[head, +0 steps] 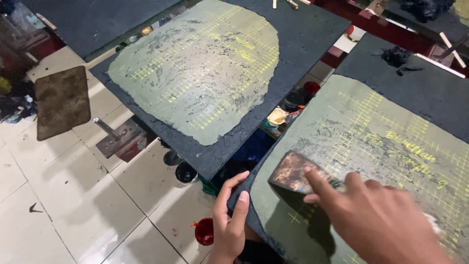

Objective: The person uses a metal scraper to spread a dark, thick substance across a flat, gridded surface. They repeatedly scrape and smooth the material, occasionally using a small container to apply more substance to the surface.

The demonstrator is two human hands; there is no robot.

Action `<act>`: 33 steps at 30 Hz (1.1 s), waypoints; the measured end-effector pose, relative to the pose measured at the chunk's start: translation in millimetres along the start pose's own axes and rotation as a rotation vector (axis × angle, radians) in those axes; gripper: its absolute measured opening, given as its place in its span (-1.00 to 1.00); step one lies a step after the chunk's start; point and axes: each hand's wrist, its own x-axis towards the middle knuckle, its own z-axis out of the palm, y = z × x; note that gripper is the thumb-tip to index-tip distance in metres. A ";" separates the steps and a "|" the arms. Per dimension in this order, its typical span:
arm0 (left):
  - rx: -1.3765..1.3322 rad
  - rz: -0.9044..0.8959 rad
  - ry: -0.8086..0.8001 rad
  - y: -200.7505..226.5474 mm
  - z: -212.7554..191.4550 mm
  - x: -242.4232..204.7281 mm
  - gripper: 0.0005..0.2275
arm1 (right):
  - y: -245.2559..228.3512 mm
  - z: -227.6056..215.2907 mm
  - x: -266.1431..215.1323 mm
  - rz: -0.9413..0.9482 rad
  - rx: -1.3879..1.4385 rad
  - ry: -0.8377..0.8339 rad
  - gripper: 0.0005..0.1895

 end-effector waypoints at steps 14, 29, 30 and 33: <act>-0.031 0.226 -0.001 -24.7 1.3 10.8 -0.57 | 39.5 -22.7 6.1 0.051 -0.026 0.246 -0.49; -0.041 0.260 -0.038 -25.8 -0.6 13.4 -0.60 | 37.7 -31.1 38.4 -0.101 0.187 0.495 -0.59; -0.070 0.276 -0.020 -26.9 1.4 13.4 -0.58 | 42.4 -27.4 38.6 -0.089 0.233 0.463 -0.50; -0.094 0.223 0.019 -34.3 4.1 13.2 -0.57 | 64.0 -23.2 32.1 0.005 0.185 0.504 -0.57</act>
